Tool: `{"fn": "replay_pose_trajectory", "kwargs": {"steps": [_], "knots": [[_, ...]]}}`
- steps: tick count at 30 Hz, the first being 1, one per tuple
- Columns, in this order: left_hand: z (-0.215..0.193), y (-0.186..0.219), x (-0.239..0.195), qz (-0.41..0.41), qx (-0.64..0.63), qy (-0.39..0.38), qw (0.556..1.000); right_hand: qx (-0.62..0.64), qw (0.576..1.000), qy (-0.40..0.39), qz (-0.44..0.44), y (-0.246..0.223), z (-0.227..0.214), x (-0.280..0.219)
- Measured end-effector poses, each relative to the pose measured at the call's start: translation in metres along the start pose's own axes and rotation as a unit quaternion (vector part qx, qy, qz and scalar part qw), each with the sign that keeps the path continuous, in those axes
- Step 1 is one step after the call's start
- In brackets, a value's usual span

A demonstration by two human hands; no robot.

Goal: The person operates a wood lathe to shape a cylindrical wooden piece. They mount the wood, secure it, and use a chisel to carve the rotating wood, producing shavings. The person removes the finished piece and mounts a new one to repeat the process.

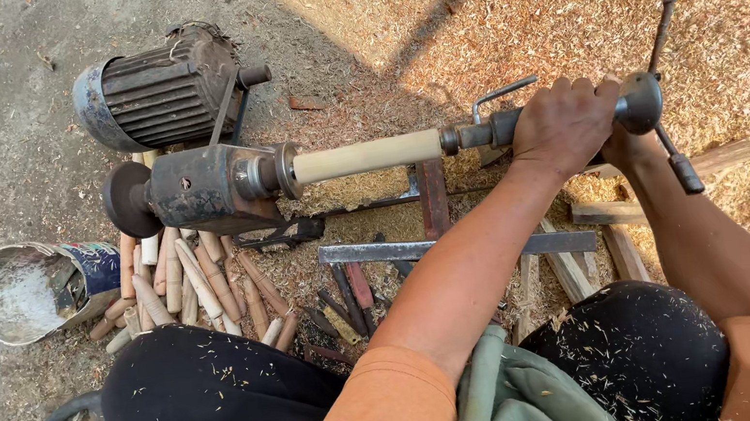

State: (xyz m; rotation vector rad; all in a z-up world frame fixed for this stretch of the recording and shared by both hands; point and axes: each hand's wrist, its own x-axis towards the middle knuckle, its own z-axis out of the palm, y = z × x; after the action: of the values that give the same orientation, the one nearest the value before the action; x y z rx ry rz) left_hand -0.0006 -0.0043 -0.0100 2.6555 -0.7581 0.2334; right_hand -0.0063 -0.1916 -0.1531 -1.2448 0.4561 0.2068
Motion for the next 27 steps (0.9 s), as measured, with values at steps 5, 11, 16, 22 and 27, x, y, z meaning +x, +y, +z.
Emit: {"fn": "replay_pose_trajectory", "kwargs": {"steps": [5, 11, 16, 22, 27], "knots": [[0.0, -0.003, -0.002, 0.002, -0.018, -0.002, 1.0, -0.011, 0.998, 0.002, 0.068, -0.066, 0.055, -0.131], [-0.01, 0.0, -0.004, 0.01, 0.003, -0.017, 1.0, -0.367, 0.915, 0.155, 0.067, -0.189, 0.098, -0.193], [-0.017, -0.008, 0.01, -0.002, -0.007, -0.079, 0.997, -0.709, 0.503, 0.201, -0.452, -0.199, 0.116, -0.136], [-0.012, -0.001, 0.0, 0.005, 0.007, -0.059, 0.998, -0.625, 0.756, -0.007, -0.194, -0.21, 0.101, 0.022], [-0.011, -0.002, 0.001, 0.003, 0.003, -0.053, 0.999, -0.494, 0.852, -0.152, 0.086, -0.128, 0.084, 0.094]]}}
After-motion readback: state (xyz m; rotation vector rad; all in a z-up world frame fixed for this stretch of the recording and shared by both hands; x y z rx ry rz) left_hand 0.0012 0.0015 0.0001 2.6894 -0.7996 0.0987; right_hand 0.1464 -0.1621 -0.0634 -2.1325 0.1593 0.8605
